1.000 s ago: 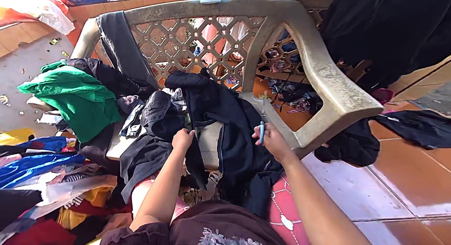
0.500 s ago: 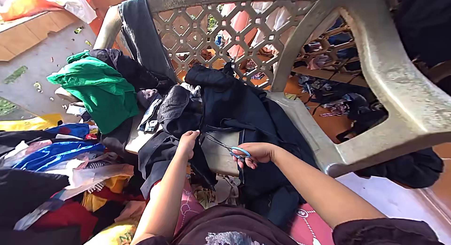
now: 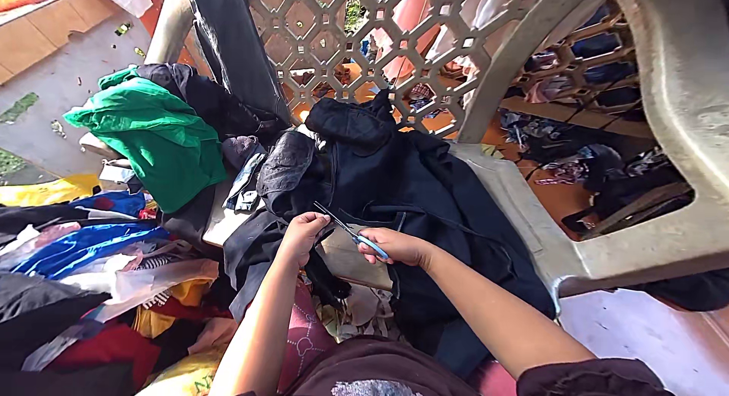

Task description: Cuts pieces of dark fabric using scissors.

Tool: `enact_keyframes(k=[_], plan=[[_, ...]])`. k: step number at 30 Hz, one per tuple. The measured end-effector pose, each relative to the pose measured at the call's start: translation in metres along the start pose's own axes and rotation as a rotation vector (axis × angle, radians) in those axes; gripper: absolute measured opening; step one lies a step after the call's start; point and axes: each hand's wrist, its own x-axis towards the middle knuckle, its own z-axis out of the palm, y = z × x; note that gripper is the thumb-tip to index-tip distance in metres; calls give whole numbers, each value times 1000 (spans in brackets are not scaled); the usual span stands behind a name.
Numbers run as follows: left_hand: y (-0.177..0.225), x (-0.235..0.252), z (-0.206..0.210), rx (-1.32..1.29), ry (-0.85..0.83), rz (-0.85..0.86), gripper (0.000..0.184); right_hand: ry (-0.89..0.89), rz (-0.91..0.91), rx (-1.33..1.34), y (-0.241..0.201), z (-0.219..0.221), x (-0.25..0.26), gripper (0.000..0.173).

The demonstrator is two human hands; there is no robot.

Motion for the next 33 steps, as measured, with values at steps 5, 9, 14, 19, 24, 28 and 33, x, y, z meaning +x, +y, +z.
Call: enact_keyframes(k=[5,9,14,19,24,28,33], plan=[[12,-9,0,81,-98,28,19,36,-47,-6,-7,7,-6,25],[19,-11,-1,81,-135,20,20,68,-105,22,-3,12,-8,23],[21,-10,-2,46,-151,-23,22,49,-155,109,3,20,-12,18],[18,-10,-2,67,-157,-86,22,31,-149,213,15,28,-15,16],[12,-14,-4,96,-207,-157,22,-30,-62,187,21,34,-12,20],[6,-11,-8,93,-236,-175,23,5,-47,119,15,40,-6,28],[6,-11,-18,63,-249,-204,25,54,-97,201,15,52,-7,20]])
